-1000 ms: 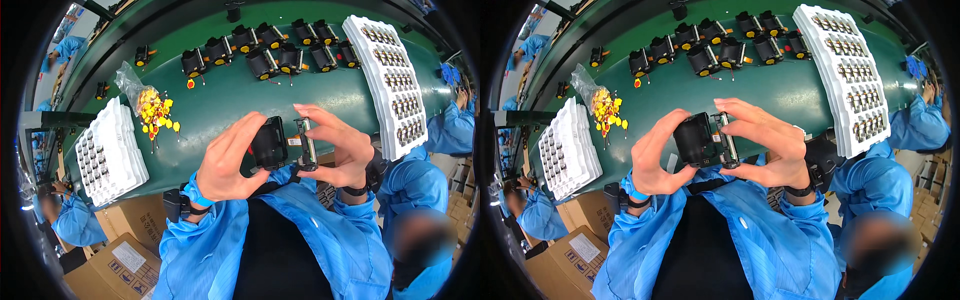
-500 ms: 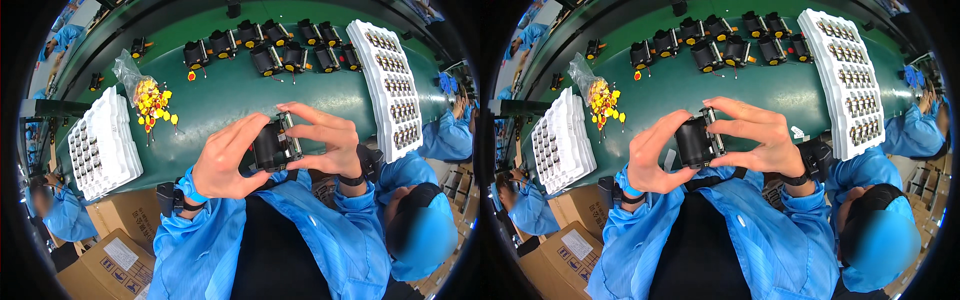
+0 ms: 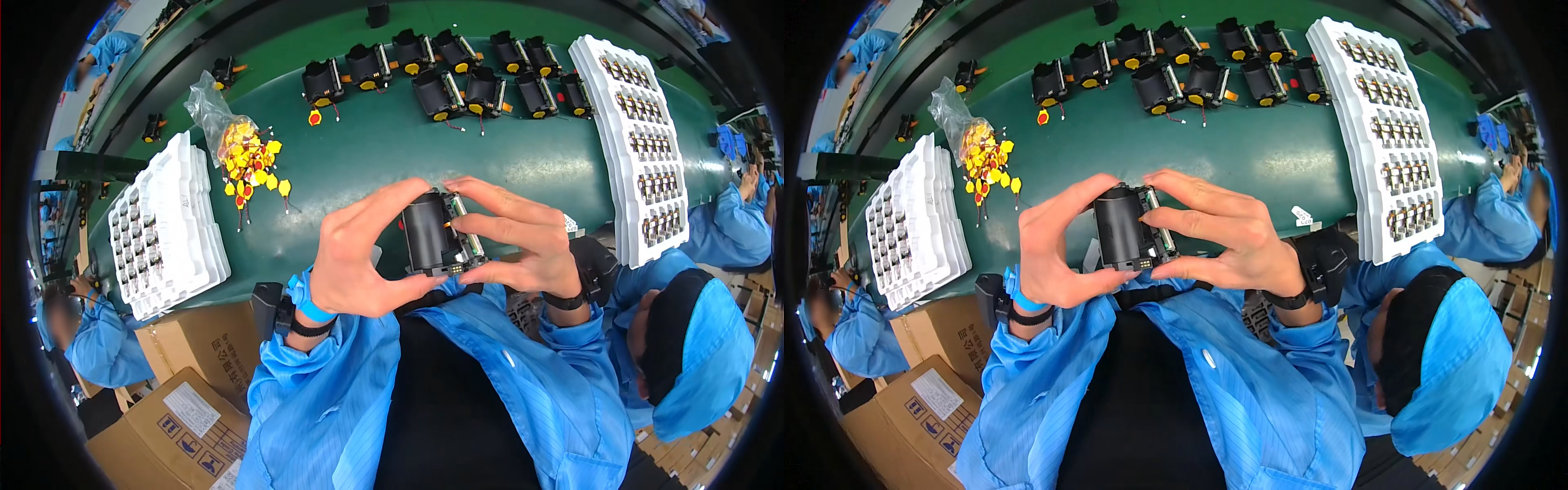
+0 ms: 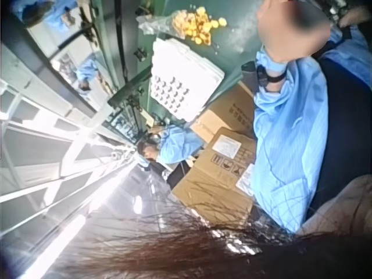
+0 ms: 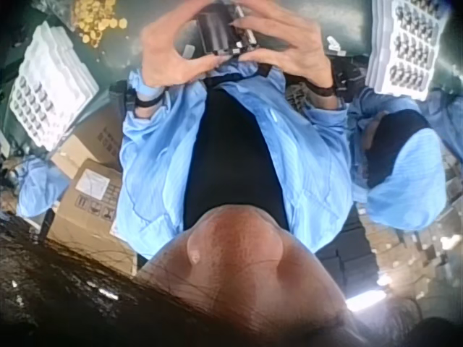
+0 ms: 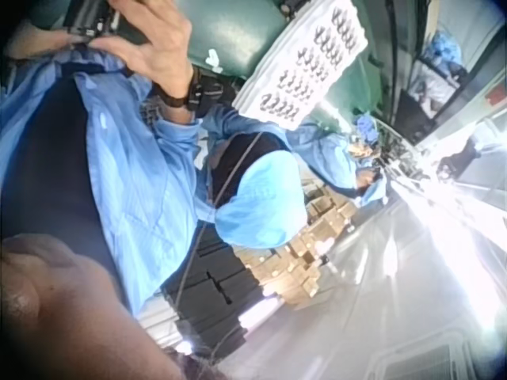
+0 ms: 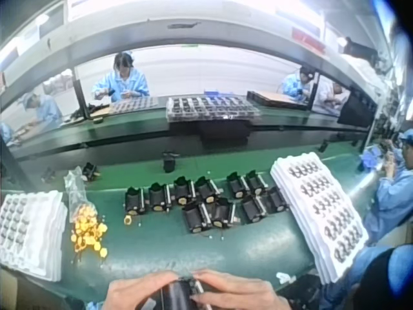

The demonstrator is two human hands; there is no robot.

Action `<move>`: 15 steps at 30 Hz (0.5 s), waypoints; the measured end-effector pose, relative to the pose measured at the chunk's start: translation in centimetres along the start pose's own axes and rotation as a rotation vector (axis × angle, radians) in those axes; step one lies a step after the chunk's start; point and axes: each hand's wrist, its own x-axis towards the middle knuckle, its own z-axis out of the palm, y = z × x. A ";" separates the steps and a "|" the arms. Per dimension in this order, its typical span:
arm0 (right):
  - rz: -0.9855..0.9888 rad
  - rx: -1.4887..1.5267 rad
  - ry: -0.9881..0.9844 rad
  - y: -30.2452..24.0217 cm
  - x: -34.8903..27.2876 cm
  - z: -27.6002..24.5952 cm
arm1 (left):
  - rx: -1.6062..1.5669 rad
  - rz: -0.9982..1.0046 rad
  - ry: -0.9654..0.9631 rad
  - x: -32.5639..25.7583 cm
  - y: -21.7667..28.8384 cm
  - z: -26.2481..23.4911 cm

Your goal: Assembling small electronic components by attaching yellow caps and placing them into organized trays on a factory production line.

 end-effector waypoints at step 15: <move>-0.063 -0.036 -0.019 -1.1 0.0 -0.4 | -0.176 -0.106 0.107 -0.7 0.2 0.8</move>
